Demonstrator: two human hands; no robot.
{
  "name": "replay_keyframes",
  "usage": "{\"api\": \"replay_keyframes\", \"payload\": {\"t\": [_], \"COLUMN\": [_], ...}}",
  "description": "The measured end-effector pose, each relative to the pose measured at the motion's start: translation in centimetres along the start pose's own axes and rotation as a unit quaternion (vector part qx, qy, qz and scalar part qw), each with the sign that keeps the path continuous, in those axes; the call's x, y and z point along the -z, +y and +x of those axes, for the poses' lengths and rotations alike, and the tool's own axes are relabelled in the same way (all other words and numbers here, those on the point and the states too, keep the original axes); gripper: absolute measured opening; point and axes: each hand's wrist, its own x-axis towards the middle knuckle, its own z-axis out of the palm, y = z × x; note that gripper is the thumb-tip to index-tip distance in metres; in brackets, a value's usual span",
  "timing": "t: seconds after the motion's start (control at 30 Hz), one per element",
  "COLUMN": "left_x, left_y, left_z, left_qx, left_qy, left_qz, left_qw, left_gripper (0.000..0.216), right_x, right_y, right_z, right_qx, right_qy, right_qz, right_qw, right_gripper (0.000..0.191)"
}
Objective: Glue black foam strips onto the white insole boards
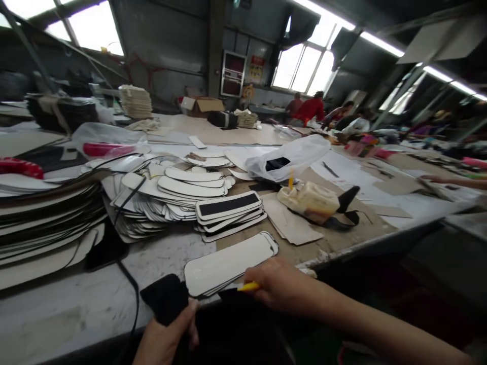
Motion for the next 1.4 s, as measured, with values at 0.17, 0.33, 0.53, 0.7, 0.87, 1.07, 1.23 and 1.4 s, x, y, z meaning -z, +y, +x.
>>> {"api": "replay_keyframes", "payload": {"t": [0.17, 0.33, 0.53, 0.7, 0.87, 1.07, 1.23, 1.4], "left_x": [1.0, 1.4, 1.4, 1.3, 1.4, 1.6, 1.5, 1.3], "left_y": [0.5, 0.9, 1.5, 1.7, 1.7, 1.7, 1.7, 1.5], "left_z": [1.8, 3.2, 3.6, 3.8, 4.3, 5.3, 5.5, 5.6], "left_qx": [0.008, 0.004, 0.015, 0.032, 0.047, 0.048, 0.045, 0.043], "left_qy": [0.081, 0.039, 0.015, 0.011, 0.011, 0.004, 0.003, 0.002], "left_qz": [-0.085, -0.013, 0.007, 0.015, 0.046, 0.092, 0.097, 0.107], "left_qw": [0.993, 0.999, 1.0, 0.999, 0.998, 0.995, 0.994, 0.993], "left_gripper": [0.032, 0.038, 0.04, 0.037, 0.036, 0.043, 0.04, 0.041], "right_x": [0.9, 0.3, -1.0, -1.4, -1.4, -1.7, -1.8, -1.8], "right_y": [0.1, -0.2, -0.5, -0.2, -0.1, 0.2, 0.2, 0.1], "right_z": [3.7, 8.2, 10.9, 11.1, 11.1, 11.3, 11.3, 11.3], "right_qx": [0.042, 0.02, -0.011, -0.029, -0.045, -0.044, -0.031, -0.025], "right_qy": [-0.051, -0.069, -0.071, -0.076, -0.09, -0.098, -0.092, -0.085], "right_qz": [0.08, 0.117, 0.029, -0.003, 0.015, 0.034, 0.028, 0.027], "right_qw": [0.995, 0.991, 0.997, 0.997, 0.995, 0.994, 0.995, 0.996], "right_gripper": [0.022, 0.026, 0.025, 0.027, 0.03, 0.031, 0.029, 0.029]}}
